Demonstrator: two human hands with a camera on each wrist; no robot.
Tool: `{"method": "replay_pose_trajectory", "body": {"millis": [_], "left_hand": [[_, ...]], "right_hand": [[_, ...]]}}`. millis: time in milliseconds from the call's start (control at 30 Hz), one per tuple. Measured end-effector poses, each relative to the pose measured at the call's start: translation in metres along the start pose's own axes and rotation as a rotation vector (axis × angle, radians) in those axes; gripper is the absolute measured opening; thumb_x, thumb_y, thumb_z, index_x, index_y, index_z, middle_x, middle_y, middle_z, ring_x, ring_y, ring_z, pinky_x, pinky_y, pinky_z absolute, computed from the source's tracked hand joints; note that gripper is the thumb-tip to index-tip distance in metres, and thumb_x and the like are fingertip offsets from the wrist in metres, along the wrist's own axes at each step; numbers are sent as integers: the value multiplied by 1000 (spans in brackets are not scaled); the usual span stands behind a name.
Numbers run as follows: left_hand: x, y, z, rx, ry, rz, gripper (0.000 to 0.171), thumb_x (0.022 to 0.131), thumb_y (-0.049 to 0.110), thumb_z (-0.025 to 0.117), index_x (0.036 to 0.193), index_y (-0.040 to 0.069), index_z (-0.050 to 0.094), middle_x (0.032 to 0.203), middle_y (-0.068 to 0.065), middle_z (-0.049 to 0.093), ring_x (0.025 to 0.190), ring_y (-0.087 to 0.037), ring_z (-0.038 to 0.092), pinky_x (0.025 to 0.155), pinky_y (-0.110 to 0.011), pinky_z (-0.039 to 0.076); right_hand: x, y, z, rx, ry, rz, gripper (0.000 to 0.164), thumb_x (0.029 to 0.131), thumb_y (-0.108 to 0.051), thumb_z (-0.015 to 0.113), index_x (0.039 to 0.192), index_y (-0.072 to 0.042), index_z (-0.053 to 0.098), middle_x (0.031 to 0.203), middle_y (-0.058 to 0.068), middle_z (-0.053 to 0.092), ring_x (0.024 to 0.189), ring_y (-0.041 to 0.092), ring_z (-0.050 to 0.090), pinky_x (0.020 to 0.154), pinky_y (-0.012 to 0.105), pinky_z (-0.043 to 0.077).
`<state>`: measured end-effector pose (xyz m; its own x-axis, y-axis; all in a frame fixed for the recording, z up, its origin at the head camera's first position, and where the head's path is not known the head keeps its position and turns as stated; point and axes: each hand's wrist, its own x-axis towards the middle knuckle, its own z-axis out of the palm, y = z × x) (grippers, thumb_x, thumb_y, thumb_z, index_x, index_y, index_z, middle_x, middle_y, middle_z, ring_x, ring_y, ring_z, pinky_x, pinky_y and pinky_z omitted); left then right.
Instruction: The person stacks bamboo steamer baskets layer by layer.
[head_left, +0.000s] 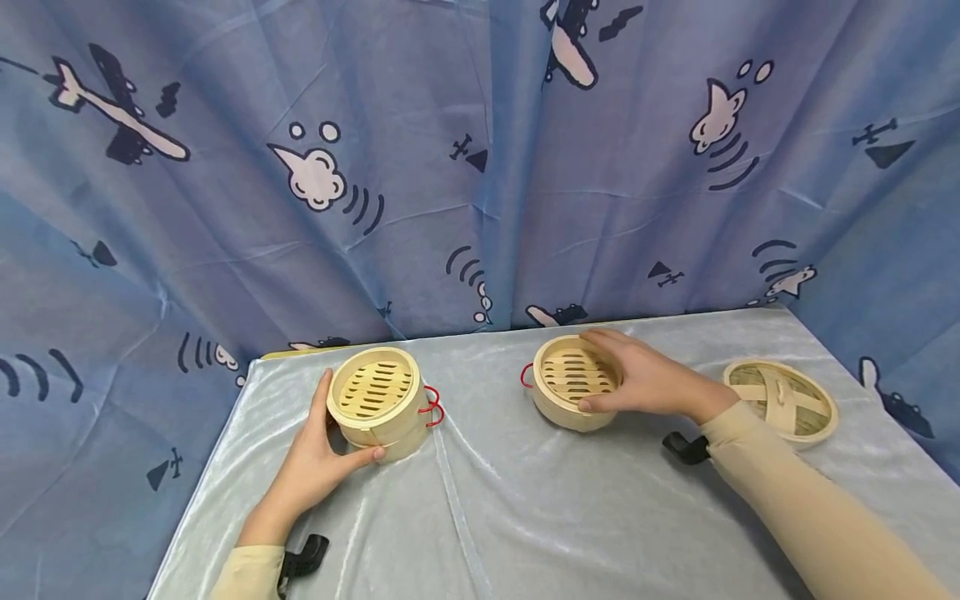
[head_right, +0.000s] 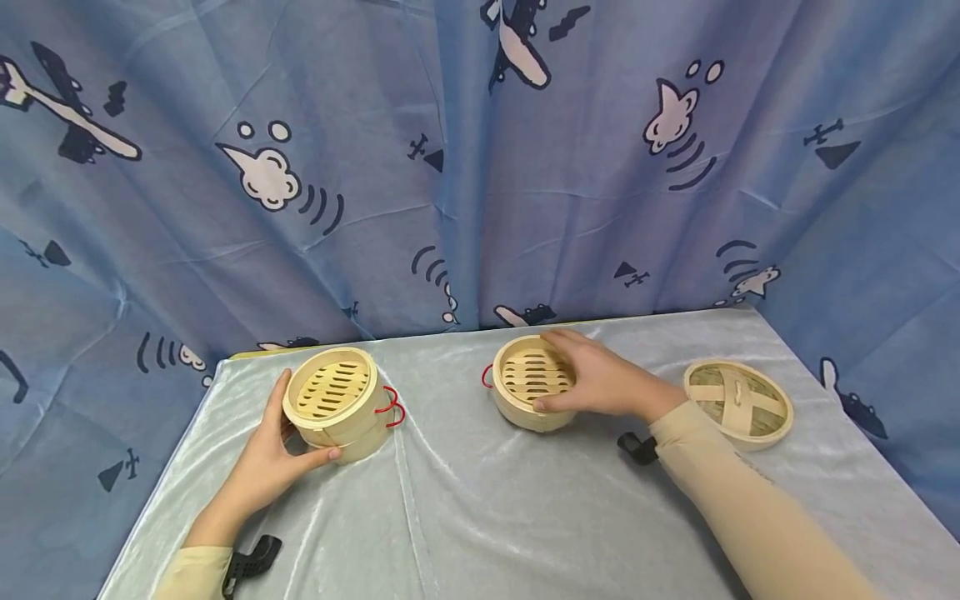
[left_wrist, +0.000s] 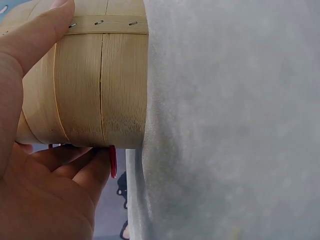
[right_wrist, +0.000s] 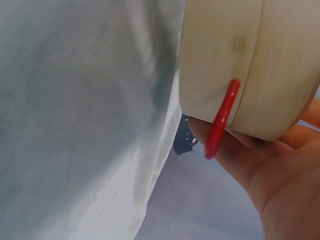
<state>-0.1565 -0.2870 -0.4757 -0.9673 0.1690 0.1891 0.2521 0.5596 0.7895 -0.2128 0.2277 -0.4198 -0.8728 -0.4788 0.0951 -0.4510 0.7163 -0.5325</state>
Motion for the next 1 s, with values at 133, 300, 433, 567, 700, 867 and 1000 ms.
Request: {"method": "replay_pose_trajectory", "body": {"millis": [133,300,433,567,700,867,1000], "left_hand": [[0,-1,-1,6,0,1,147,76,35,104,177,34,-3,171,-17,40,147,-35,49,123,-64,27],[0,-1,-1,1,-3,6,147,76,35,104,177,34,-3,169,-17,43,146,-35,51,122,-65,28],[1,-2,0,-9,-5,10,146,76,35,104,177,34,-2,167,-16,46,145,-33,52,123,-64,28],[1,-2,0,-2,-3,0,146,76,38,104,177,35,-1,167,-15,46,145,-32,52,123,-63,27],[0,0,-1,10,-6,-10,146,76,39,104,177,35,-2,167,-16,46,145,-34,52,123,-64,27],[0,0,-2,11,-6,0,146,76,37,104,177,35,-2,166,-17,48,143,-35,54,122,-64,29],[0,-1,-2,12,-6,7,145,76,38,104,177,35,-2,165,-15,49,142,-34,55,122,-63,30]], "right_hand": [[7,-7,1,27,5,-9,119,81,-59,93,167,3,38,168,26,40,155,48,36,123,69,29],[15,-14,3,44,12,-33,119,80,-58,94,166,3,39,169,24,41,156,46,35,124,68,29],[20,-18,6,47,28,-52,118,78,-57,95,165,2,41,168,22,42,155,44,39,123,67,31],[24,-23,7,49,42,-81,116,78,-56,95,165,1,44,166,19,45,153,41,43,122,66,34],[29,-29,10,69,53,-114,116,78,-57,95,169,-10,41,163,14,50,149,36,48,120,63,38],[37,-38,13,82,66,-120,118,80,-61,94,174,-21,34,164,11,49,150,34,47,121,61,38],[41,-45,16,74,83,-116,117,79,-58,94,169,-7,40,168,17,44,154,43,41,123,65,34]]}}
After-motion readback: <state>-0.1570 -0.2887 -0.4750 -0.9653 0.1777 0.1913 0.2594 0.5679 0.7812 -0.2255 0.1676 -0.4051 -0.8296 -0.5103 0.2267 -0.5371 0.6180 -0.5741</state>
